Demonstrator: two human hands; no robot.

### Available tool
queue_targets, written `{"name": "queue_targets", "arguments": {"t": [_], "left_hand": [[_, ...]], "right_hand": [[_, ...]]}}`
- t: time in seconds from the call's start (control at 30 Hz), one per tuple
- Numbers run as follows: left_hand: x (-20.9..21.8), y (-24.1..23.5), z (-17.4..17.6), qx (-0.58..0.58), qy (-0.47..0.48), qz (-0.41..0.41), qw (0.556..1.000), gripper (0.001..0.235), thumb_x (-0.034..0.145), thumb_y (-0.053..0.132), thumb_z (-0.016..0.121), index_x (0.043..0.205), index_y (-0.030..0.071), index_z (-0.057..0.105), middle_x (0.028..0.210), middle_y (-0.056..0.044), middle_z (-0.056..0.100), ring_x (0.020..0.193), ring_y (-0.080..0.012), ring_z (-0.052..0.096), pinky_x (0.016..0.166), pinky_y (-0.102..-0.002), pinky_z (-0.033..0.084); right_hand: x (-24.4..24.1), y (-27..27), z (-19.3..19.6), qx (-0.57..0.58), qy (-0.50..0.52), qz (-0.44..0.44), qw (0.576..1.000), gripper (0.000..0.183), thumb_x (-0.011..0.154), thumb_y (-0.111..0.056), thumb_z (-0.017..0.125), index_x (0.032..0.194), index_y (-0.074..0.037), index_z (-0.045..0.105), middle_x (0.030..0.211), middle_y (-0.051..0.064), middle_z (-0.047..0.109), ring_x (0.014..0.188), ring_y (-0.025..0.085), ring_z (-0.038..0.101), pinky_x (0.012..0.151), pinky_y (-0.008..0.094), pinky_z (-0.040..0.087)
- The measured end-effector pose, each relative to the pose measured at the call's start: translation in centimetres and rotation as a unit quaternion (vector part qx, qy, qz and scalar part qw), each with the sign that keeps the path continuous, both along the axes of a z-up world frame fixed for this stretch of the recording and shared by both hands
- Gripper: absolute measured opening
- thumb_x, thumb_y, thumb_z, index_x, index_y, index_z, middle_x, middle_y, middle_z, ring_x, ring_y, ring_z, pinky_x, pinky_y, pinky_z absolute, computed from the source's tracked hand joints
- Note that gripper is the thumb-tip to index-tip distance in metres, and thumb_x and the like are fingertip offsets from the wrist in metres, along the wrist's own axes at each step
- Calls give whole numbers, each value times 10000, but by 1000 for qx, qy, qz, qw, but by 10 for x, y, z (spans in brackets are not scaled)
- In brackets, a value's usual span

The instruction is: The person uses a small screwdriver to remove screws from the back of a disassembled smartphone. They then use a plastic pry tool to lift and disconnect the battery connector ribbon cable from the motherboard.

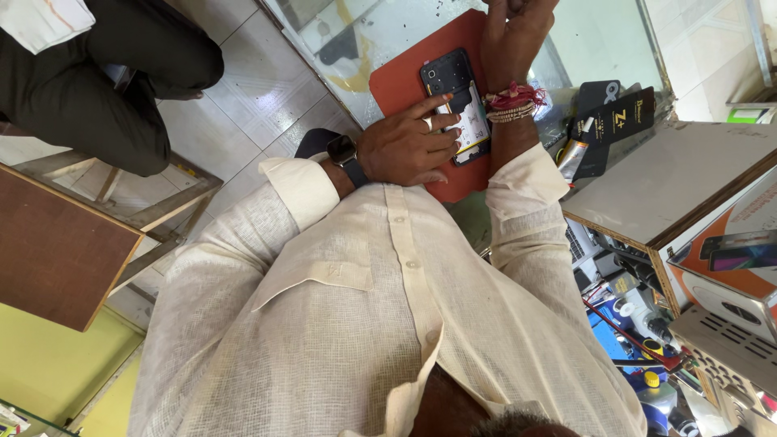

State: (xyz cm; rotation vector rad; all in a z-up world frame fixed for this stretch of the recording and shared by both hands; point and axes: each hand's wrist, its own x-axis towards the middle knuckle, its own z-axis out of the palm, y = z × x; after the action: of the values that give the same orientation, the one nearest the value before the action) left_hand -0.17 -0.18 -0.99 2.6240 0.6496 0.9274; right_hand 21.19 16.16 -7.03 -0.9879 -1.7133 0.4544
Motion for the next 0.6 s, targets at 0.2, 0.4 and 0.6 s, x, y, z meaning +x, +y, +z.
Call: {"name": "queue_targets", "arguments": {"t": [0.2, 0.4, 0.6], "left_hand": [[-2, -1, 4, 30, -8, 5, 1000, 546, 899, 475, 793, 1209, 33, 708, 1273, -95, 697, 1373, -274, 543, 1247, -514, 308], [-16, -4, 2, 73, -27, 27, 997, 474, 901, 411, 805, 1200, 51, 733, 1289, -75, 699, 1290, -247, 588, 1140, -482, 402], [-36, -9, -10, 34, -45, 94, 994, 427, 1009, 382, 829, 1246, 37, 744, 1350, -95, 681, 1145, -216, 600, 1012, -402, 461]], "right_hand": [[-9, -19, 29, -51, 99, 46, 993, 297, 1105, 57, 685, 1268, -22, 450, 931, 90, 673, 770, 142, 644, 699, 268, 511], [-13, -95, 75, -97, 136, 82, 983, 623, 1122, 97, 617, 1546, -126, 218, 1134, 154, 694, 952, 204, 728, 855, 313, 636], [-17, -149, 84, -142, 97, 81, 982, 704, 1128, 95, 669, 1608, -166, 225, 1181, 179, 736, 1035, 208, 740, 889, 265, 593]]}}
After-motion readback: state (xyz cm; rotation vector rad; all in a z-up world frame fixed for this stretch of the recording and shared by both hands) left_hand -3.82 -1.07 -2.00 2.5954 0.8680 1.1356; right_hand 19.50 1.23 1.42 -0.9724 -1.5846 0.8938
